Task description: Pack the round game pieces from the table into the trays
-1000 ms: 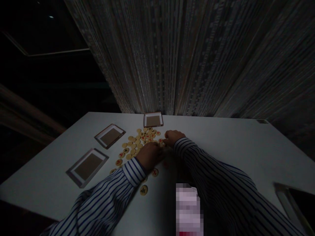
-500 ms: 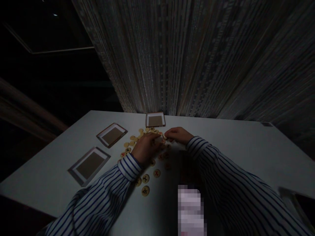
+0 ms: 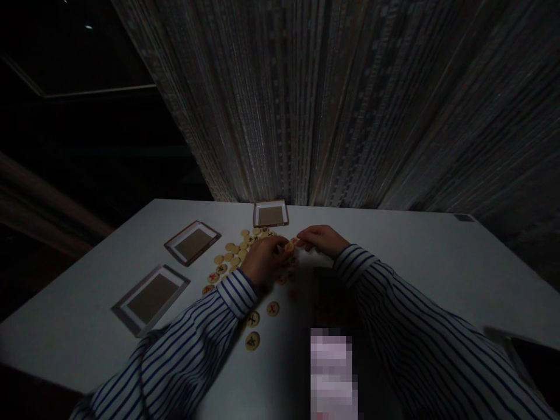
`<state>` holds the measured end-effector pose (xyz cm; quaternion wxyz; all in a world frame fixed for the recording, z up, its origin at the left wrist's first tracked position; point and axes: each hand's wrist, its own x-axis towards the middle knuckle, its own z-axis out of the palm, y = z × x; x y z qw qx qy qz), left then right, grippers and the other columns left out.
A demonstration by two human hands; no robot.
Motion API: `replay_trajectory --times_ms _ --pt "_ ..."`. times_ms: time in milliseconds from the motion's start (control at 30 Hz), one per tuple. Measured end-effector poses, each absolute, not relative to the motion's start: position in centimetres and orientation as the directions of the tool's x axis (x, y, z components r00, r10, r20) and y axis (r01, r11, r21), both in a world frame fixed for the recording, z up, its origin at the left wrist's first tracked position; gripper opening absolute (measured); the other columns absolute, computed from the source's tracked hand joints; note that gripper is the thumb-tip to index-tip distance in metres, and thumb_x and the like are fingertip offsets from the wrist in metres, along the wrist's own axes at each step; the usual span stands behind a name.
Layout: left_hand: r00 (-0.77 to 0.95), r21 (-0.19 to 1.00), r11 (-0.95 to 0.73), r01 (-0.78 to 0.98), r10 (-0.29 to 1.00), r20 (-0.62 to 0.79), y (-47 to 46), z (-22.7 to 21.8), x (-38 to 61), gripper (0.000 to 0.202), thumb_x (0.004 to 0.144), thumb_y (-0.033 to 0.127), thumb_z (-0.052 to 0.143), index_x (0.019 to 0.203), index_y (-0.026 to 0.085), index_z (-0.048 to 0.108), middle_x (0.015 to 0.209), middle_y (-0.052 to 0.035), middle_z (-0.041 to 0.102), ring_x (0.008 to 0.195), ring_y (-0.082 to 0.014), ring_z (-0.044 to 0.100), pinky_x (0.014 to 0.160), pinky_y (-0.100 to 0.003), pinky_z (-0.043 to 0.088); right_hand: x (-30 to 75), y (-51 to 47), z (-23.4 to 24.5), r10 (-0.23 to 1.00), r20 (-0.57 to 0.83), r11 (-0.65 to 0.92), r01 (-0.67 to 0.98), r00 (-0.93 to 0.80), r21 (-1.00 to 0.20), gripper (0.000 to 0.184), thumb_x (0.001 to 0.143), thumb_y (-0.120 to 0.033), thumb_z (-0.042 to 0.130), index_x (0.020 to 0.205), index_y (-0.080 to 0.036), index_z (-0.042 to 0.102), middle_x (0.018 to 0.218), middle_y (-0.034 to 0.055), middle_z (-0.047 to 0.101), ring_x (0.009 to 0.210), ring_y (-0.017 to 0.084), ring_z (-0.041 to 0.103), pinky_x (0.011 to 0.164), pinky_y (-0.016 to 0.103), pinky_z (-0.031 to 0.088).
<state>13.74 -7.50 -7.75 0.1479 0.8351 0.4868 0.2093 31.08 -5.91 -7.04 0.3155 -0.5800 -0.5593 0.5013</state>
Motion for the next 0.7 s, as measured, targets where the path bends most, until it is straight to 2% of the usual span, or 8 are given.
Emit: replay_trajectory --times_ms 100,167,500,600,700 --pt "0.489 0.275 -0.497 0.823 0.866 0.101 -6.8 -8.0 15.1 0.027 0.083 0.03 0.044 0.094 0.017 0.065 0.092 -0.0093 0.067 0.09 -0.0202 0.06 0.08 -0.03 0.045 32.0 -5.7 -7.0 0.978 -0.203 -0.17 0.395 -0.043 -0.903 0.017 0.069 -0.03 0.055 0.072 -0.014 0.06 0.073 0.0042 0.066 0.054 0.009 0.05 0.047 0.021 0.034" --pt "0.493 0.202 -0.491 0.847 0.869 0.047 -6.3 -8.0 16.1 0.028 0.082 0.029 0.043 0.092 0.015 0.065 0.094 -0.0119 0.066 0.092 -0.0223 0.059 0.08 -0.031 0.045 32.5 -5.7 -7.0 0.983 -0.183 -0.155 0.42 -0.027 -0.894 0.016 0.07 -0.029 0.054 0.071 -0.014 0.06 0.072 0.0043 0.066 0.054 0.009 0.051 0.049 0.021 0.037" --pt "0.403 0.179 -0.383 0.906 0.911 -0.091 -4.7 -8.3 17.7 0.027 0.073 0.033 0.053 0.09 0.015 0.065 0.094 -0.0116 0.066 0.093 -0.0237 0.06 0.075 -0.03 0.048 32.2 -4.1 -7.7 0.995 -0.062 -0.016 0.5 -0.076 -0.866 0.008 0.066 -0.021 0.055 0.065 -0.015 0.061 0.062 0.0007 0.063 0.055 0.011 0.054 0.059 0.024 0.045" --pt "0.394 0.19 -0.372 0.909 0.914 -0.094 -4.8 -8.3 17.2 0.031 0.072 0.04 0.055 0.09 0.016 0.065 0.093 -0.0111 0.067 0.093 -0.0235 0.061 0.075 -0.029 0.048 30.7 -2.8 -7.4 0.994 -0.011 0.06 0.615 -0.111 -0.786 0.012 0.069 -0.022 0.055 0.072 -0.014 0.064 0.069 0.0024 0.066 0.065 0.013 0.059 0.064 0.023 0.046" --pt "0.389 0.211 -0.366 0.907 0.917 -0.084 -5.0 -7.8 15.5 0.033 0.074 0.045 0.053 0.084 0.017 0.067 0.088 -0.0107 0.067 0.088 -0.0233 0.062 0.072 -0.029 0.047 28.8 -1.4 -7.1 0.98 0.026 0.177 0.81 -0.197 -0.56 0.021 0.075 -0.023 0.051 0.086 -0.015 0.066 0.08 0.0039 0.068 0.075 0.014 0.06 0.067 0.022 0.045"
